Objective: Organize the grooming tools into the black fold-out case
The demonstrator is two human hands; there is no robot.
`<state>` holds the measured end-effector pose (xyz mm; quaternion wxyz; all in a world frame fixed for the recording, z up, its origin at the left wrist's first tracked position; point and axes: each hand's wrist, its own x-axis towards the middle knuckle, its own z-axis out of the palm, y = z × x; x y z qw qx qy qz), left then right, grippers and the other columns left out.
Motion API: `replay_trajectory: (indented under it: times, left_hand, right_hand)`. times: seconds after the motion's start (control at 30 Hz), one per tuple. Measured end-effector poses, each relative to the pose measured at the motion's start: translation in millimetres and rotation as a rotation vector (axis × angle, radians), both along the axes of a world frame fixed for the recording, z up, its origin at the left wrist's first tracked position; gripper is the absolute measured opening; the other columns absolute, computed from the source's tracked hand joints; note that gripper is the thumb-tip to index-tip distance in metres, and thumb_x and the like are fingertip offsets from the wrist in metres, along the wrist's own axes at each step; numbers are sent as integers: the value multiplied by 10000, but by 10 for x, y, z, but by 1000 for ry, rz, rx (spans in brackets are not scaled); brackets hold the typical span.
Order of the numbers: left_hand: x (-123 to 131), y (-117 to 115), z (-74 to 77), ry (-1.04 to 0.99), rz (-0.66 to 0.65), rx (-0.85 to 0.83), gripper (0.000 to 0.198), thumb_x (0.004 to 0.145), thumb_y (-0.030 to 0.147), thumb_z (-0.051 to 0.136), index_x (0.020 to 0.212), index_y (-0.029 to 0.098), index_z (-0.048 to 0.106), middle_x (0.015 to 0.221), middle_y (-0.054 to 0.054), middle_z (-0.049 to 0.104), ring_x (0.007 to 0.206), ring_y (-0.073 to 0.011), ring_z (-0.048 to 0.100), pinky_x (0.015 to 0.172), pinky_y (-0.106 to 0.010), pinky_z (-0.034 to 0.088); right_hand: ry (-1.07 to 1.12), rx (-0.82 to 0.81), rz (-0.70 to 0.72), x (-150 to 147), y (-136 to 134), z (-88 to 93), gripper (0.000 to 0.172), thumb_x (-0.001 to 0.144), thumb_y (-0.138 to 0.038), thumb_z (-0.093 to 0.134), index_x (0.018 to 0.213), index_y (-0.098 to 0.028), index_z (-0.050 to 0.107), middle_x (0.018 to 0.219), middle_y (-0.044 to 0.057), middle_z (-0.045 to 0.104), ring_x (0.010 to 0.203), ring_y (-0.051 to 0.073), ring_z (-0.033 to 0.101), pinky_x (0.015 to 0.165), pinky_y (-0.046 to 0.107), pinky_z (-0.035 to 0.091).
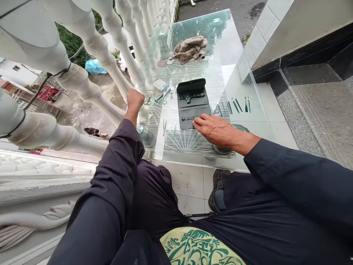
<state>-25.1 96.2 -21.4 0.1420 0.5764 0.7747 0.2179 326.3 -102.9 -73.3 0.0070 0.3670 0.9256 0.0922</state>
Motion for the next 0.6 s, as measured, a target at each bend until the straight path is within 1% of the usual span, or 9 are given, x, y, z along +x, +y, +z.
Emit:
replay_trajectory:
  times: [0.1,0.2,0.23,0.3,0.33,0.4,0.47,0.53,0.6]
  left_hand:
    - [-86,4,-67,14,44,-31,203,928,55,791,1021,234,772,1341,-207,912,1258,-378,831,1088,-453,631]
    - [-44,-30,-61,29,51,15,255,892,25,762,1039,231,798,1324,-183,910,1281,-372,826,1129,-451,633]
    - [-5,-51,-45,30,40,51,272,899,18,747,1057,229,814,1324,-169,912,1284,-363,824,1144,-446,634]
    - [113,-118,-5,24,-35,131,291,955,20,709,1101,228,849,1323,-141,922,1283,-337,823,1168,-430,635]
    - [197,-169,12,20,-93,159,295,999,28,686,1120,228,865,1317,-132,928,1281,-323,825,1178,-421,635]
    - [415,-307,30,19,-250,189,298,1101,70,645,1176,221,891,1349,-131,935,1311,-300,828,1220,-400,625]
    - [687,-483,19,48,-448,123,294,1167,119,630,1202,224,903,1398,-133,939,1363,-291,827,1277,-398,614]
    - [971,-670,-18,106,-677,55,266,1179,161,679,1252,236,922,1469,-129,934,1430,-299,824,1334,-408,604]
    - [1211,-847,-67,213,-865,12,246,1158,184,735,1289,205,942,1519,-176,922,1474,-350,830,1356,-443,610]
  right_hand:
    - [-2,-16,-3,-6,4,26,454,1120,102,483,1318,-88,844,1257,216,779,1036,336,566,816,444,402]
    - [-6,-37,1,-10,16,68,444,1124,84,496,1364,-78,834,1297,214,784,1061,332,584,831,433,415]
    - [-7,-43,-3,-9,17,80,448,1132,76,491,1387,-66,831,1310,215,788,1076,331,597,839,432,424]
    - [-2,-63,-11,0,14,94,450,1160,49,480,1428,-51,828,1340,221,801,1103,332,629,856,431,445]
    - [14,-80,-21,11,12,98,440,1180,26,480,1434,-56,830,1362,225,810,1114,331,647,864,429,457]
    - [90,-114,-63,41,17,117,397,1228,-43,500,1430,-88,839,1442,233,821,1156,327,693,874,417,486]
    - [193,-127,-148,61,63,174,341,1270,-142,540,1412,-124,850,1524,238,818,1204,328,737,865,401,512]
    - [277,-125,-256,32,179,298,316,1286,-220,579,1382,-143,870,1532,235,829,1208,330,773,863,390,540]
    - [339,-139,-353,-80,377,490,309,1278,-234,600,1302,-143,895,1419,218,872,1145,319,800,898,389,579]
